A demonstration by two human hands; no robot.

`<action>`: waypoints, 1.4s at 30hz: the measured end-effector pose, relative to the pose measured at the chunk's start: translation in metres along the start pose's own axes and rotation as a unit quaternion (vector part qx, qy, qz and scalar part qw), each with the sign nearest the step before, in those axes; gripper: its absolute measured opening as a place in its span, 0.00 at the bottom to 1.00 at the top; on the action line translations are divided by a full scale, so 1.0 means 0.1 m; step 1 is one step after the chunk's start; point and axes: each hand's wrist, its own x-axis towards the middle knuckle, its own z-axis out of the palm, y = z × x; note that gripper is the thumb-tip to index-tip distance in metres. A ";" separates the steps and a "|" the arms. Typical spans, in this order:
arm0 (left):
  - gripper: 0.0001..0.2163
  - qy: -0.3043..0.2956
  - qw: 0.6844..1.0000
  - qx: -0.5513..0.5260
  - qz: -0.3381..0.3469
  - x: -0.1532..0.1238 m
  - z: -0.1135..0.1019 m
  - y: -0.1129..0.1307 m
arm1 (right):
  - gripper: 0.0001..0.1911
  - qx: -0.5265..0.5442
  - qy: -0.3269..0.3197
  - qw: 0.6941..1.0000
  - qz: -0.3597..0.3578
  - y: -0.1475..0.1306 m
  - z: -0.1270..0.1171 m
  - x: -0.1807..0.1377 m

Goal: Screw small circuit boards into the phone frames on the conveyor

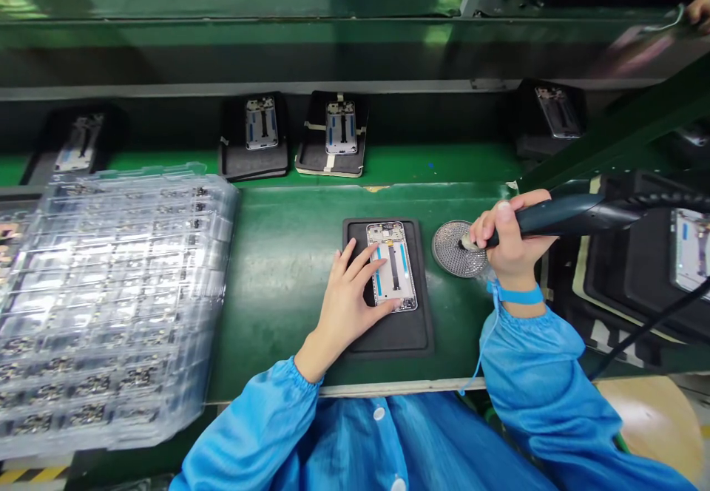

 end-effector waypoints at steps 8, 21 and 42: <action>0.37 0.020 1.000 0.012 -0.013 0.02 0.04 0.06 | 0.30 -0.004 -0.007 1.000 -0.003 -0.02 0.02 -0.02; 0.38 0.017 0.999 0.002 -0.027 0.22 0.07 0.13 | 0.32 -0.013 -0.002 1.000 -0.001 -0.04 0.01 0.00; 0.33 -0.002 0.999 -0.020 -0.036 0.27 0.04 0.27 | 0.15 0.176 -0.211 0.960 0.058 -0.39 0.54 -0.61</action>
